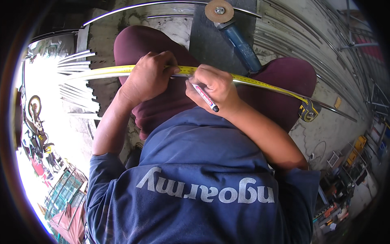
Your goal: Measuring and cutting long metal rods using a measuring tape and an angle grinder.
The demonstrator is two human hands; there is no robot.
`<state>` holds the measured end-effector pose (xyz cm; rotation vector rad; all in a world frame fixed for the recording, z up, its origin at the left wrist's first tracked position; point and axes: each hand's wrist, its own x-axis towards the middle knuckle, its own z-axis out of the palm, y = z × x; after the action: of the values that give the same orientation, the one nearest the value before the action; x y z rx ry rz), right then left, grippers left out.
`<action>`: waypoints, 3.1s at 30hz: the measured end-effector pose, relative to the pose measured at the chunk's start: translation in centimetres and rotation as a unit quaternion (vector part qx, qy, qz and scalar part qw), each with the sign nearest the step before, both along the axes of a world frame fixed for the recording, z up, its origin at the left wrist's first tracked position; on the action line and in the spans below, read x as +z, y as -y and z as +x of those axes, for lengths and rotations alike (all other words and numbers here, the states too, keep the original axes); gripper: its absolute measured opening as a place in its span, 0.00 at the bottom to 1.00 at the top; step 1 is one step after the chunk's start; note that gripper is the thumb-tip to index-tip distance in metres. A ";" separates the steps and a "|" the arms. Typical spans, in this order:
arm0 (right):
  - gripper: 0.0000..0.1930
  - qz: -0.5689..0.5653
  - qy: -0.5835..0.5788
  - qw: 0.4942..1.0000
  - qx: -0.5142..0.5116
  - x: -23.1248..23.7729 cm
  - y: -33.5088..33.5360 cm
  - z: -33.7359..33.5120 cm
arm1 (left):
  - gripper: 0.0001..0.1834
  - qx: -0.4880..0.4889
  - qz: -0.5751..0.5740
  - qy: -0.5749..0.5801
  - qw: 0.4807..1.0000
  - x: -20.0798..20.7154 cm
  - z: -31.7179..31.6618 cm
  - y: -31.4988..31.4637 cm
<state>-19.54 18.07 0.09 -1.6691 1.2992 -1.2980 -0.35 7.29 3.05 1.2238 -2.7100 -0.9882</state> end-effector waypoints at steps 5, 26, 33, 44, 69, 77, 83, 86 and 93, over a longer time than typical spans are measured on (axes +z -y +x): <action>0.12 0.005 0.000 1.000 0.002 0.0 0.0 0.0 | 0.06 0.000 0.005 0.002 1.000 0.1 -0.1 0.1; 0.12 0.079 0.070 0.994 -0.003 1.2 -1.1 -0.7 | 0.07 -0.003 0.016 0.007 1.000 0.2 0.0 0.0; 0.07 -0.101 -0.206 0.967 -0.109 4.9 -5.2 -8.7 | 0.07 -0.001 0.010 0.002 1.000 0.0 0.3 -0.2; 0.30 0.100 -0.364 0.898 -0.226 3.1 -17.1 -21.1 | 0.07 -0.023 0.042 -0.032 0.998 1.2 0.7 1.3; 0.33 -0.027 -0.403 0.900 -0.164 16.0 5.3 -13.8 | 0.10 -0.011 -0.304 -0.173 0.937 9.8 -5.5 9.0; 0.36 0.012 -0.336 0.925 -0.176 14.0 5.3 -13.0 | 0.19 -0.109 -0.389 -0.279 0.871 12.1 -11.1 4.2; 0.36 0.062 -0.400 0.893 -0.196 12.6 4.3 -14.5 | 0.09 -0.100 -0.059 -0.388 0.914 14.1 -10.6 -0.9; 0.36 0.012 -0.396 0.888 -0.233 11.8 4.4 -14.4 | 0.14 -0.252 0.389 -0.504 0.729 16.8 -9.7 -5.1; 0.36 0.038 -0.393 0.883 -0.254 11.4 3.7 -15.4 | 0.19 -0.368 0.599 -0.486 0.519 20.3 -10.2 -7.2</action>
<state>-34.96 14.38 11.51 -1.9552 2.3547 -0.7922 -10.54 14.44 23.30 -0.8000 -1.2066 -2.6234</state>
